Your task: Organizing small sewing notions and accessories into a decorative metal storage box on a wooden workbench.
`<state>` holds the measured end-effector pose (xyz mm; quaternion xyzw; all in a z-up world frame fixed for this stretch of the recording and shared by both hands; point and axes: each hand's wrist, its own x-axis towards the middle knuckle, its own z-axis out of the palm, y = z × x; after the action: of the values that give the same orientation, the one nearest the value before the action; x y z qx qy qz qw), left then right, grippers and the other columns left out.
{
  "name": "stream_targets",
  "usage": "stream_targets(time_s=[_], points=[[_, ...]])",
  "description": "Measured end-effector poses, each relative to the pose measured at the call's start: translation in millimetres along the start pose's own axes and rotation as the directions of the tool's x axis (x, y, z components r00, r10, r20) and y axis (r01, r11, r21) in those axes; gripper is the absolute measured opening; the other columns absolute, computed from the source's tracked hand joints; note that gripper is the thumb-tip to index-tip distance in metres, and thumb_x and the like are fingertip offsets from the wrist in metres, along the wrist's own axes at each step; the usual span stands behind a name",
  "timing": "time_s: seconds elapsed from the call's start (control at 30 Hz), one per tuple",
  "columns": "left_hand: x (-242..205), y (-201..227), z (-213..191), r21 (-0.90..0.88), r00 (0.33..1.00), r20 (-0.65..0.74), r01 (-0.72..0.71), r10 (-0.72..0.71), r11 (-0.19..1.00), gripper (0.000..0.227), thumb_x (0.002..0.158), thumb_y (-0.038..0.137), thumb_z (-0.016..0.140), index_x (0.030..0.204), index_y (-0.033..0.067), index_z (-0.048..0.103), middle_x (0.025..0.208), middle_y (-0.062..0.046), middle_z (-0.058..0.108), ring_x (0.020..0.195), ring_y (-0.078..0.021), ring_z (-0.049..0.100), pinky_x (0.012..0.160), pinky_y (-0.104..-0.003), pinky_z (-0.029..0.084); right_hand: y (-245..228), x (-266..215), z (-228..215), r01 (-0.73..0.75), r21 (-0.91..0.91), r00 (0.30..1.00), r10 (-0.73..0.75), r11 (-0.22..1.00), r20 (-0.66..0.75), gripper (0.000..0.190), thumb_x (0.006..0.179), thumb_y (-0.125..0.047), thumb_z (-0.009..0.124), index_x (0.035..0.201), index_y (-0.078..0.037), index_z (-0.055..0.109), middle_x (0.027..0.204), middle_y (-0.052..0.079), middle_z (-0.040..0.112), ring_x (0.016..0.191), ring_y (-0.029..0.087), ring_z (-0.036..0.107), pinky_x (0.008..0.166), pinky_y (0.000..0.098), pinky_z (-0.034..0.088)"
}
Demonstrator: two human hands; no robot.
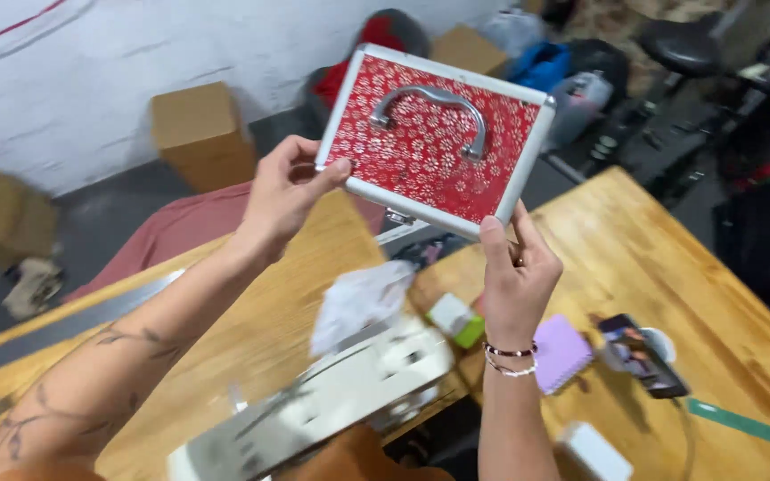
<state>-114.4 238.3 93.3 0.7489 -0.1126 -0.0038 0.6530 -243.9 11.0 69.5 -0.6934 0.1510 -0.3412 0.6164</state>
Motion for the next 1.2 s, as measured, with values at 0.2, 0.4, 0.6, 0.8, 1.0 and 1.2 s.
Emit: stream_targets(time_s=[0.2,0.4,0.6,0.8,1.0,1.2], points=[[-152,5,-209,-0.021,0.984,-0.18,-0.012,0.008,1.0,0.038,0.085,0.025,0.083,0.108,0.0004,0.066,0.101,-0.016,0.062,0.092,-0.0231,0.065,0.085,-0.04,0.062,-100,-177,95,0.049,-0.084,0.946,-0.02,0.995,0.323,0.041,0.095,-0.023,0.066,0.131,-0.003,0.066,0.041,-0.005,0.039,0.043,0.002,0.031,0.043,0.0181,0.024],[-305,-30,-379,-0.003,0.96,-0.277,0.048,-0.047,0.999,0.02,0.09,0.017,0.073,0.104,0.0085,0.062,0.099,-0.001,0.069,0.087,-0.0067,0.06,0.081,-0.022,0.051,-124,-352,186,-0.031,-0.203,0.835,0.138,0.979,0.533,0.056,0.092,-0.035,0.061,0.143,-0.011,0.059,0.057,-0.009,0.042,0.057,0.004,0.028,0.047,0.0214,0.027],[-424,-109,-449,-0.042,0.759,-0.585,0.324,-0.286,0.945,0.031,0.085,0.016,0.082,0.108,0.0049,0.066,0.093,-0.006,0.062,0.089,-0.0145,0.056,0.064,-0.023,0.049,-67,-459,249,-0.375,-0.246,0.61,0.437,0.894,0.661,0.061,0.089,-0.021,0.07,0.145,-0.002,0.054,0.064,0.006,0.071,0.056,0.007,0.048,0.048,0.0205,0.035],[-504,-209,-446,-0.16,0.586,-0.629,0.546,-0.511,0.823,0.04,0.083,0.029,0.084,0.111,0.0057,0.067,0.107,-0.016,0.064,0.105,-0.0272,0.057,0.088,-0.04,0.05,31,-514,264,-0.462,-0.356,0.475,0.565,0.813,0.674,0.055,0.089,-0.016,0.073,0.139,-0.001,0.059,0.065,0.005,0.072,0.05,0.002,0.045,0.045,0.0172,0.029],[-537,-254,-433,-0.306,0.466,-0.6,0.617,-0.65,0.725,0.041,0.084,0.03,0.084,0.112,0.0075,0.065,0.094,-0.01,0.065,0.09,-0.0179,0.064,0.079,-0.031,0.054,78,-535,265,-0.53,-0.371,0.426,0.618,0.762,0.661,0.054,0.087,-0.016,0.075,0.135,0.004,0.059,0.049,0.0,0.055,0.034,0.005,0.041,0.034,0.0202,0.024],[-542,-257,-438,-0.328,0.512,-0.539,0.604,-0.669,0.726,0.049,0.08,0.028,0.087,0.118,0.007,0.064,0.108,-0.018,0.068,0.102,-0.0268,0.071,0.082,-0.038,0.061,90,-568,245,-0.056,-0.467,0.645,0.389,0.882,0.657,0.04,0.092,-0.022,0.071,0.128,-0.007,0.069,0.045,-0.001,0.044,0.044,0.01,0.043,0.047,0.0258,0.03]])
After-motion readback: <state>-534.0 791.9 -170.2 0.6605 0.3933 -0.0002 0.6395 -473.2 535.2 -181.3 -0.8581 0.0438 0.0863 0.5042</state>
